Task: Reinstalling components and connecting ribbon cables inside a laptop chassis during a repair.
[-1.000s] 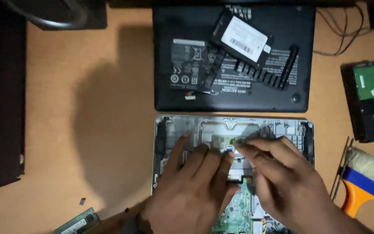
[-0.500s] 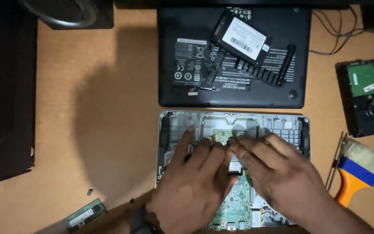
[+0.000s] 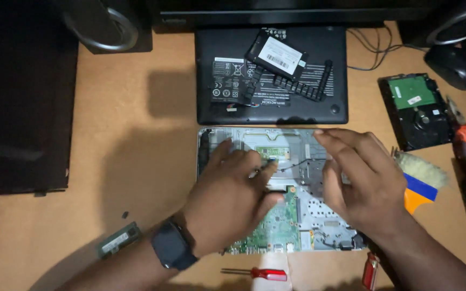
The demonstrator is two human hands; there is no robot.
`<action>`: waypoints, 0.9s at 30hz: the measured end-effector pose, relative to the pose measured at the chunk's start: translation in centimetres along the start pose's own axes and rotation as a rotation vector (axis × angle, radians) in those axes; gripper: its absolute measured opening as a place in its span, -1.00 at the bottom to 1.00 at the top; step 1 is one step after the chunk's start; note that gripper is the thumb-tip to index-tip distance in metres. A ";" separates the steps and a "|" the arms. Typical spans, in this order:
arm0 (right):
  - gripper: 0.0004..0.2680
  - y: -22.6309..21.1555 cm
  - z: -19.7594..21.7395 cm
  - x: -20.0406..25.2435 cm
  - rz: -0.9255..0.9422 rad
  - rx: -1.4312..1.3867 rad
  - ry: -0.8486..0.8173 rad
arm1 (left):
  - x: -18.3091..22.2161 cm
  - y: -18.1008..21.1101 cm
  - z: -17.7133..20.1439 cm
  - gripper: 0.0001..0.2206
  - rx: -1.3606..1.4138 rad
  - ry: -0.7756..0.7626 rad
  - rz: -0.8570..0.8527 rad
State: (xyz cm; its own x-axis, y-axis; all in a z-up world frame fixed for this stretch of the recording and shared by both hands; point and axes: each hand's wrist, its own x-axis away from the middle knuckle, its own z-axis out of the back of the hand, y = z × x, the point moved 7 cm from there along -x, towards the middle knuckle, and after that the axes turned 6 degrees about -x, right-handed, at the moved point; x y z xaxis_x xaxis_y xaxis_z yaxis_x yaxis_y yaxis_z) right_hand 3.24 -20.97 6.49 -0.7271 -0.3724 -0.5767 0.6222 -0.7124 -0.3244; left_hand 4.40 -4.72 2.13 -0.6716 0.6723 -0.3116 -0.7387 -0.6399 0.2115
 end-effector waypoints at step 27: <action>-0.84 3.6 -3.8 1.5 0.195 -0.023 -0.425 | 1.0 -1.9 4.3 -0.83 -0.053 -0.333 -0.129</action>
State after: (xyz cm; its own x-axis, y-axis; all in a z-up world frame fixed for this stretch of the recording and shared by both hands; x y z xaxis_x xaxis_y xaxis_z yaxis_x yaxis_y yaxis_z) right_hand 5.50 -21.86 1.56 -0.6472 -0.7122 -0.2720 0.7620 -0.5933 -0.2596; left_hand 4.87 -1.29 5.38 -0.5608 0.8279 -0.0116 -0.8208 -0.5541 0.1390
